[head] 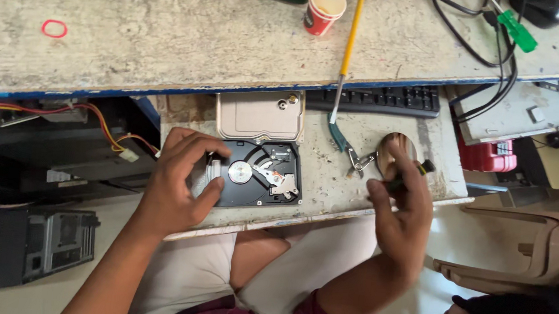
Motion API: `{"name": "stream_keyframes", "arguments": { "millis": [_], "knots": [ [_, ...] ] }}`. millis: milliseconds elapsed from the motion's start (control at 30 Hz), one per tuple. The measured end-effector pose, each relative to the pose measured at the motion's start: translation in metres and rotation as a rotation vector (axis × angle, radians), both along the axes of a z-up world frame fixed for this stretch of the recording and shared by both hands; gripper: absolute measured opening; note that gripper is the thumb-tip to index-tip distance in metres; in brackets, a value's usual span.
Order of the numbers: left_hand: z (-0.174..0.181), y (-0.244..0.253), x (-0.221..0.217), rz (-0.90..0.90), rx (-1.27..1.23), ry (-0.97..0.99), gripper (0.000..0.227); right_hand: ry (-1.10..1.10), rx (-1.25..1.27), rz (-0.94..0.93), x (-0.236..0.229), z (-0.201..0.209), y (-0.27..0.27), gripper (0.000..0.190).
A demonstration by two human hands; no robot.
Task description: The person disassembles an open hard drive on a workbench, using a screwdriver to remove screws and a yellow tool to pry off a small component. The person handles the drive platter and internal parts carefully.
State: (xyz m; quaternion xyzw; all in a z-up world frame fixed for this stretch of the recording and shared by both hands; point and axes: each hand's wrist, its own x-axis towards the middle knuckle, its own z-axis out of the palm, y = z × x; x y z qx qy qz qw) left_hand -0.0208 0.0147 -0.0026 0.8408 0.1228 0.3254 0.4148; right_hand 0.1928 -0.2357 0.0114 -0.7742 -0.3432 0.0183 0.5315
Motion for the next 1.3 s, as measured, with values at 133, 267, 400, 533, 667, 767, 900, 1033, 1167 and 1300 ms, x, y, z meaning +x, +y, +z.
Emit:
{"name": "stream_keyframes", "arguments": {
  "millis": [133,267,400,533,667,767,900,1033,1167,1300],
  "knots": [
    [0.001,-0.001,0.001,0.024,-0.004,0.048,0.047,0.142,0.407,0.326,-0.023,-0.023,0.030,0.063],
    [0.003,-0.003,0.005,0.048,0.077,0.067,0.055,0.041,0.447,0.327,-0.041,-0.048,0.078,0.066],
    [0.002,-0.004,0.010,0.067,0.131,0.130,0.063,-0.217,0.406,0.277,-0.044,-0.057,0.096,0.076],
    [-0.001,-0.004,0.009,0.061,0.131,0.156,0.061,-0.059,0.547,0.218,-0.042,-0.058,0.089,0.081],
    [-0.002,-0.003,0.007,0.052,0.097,0.143,0.055,-0.035,0.570,0.206,-0.035,-0.056,0.088,0.067],
    [0.001,-0.003,0.006,0.044,0.091,0.141,0.057,0.015,0.574,0.254,-0.039,-0.056,0.090,0.066],
    [0.003,-0.006,0.009,0.059,0.114,0.152,0.063,0.003,0.505,0.264,-0.040,-0.055,0.092,0.064],
    [0.003,-0.004,0.008,0.051,0.108,0.147,0.059,-0.041,0.493,0.252,-0.040,-0.055,0.092,0.063],
    [-0.001,-0.005,0.008,0.052,0.117,0.131,0.061,-0.026,0.513,0.250,-0.040,-0.052,0.092,0.063],
    [-0.004,-0.004,0.008,0.081,0.134,0.142,0.053,-0.015,0.506,0.229,-0.041,-0.050,0.091,0.064]
  ]
}}
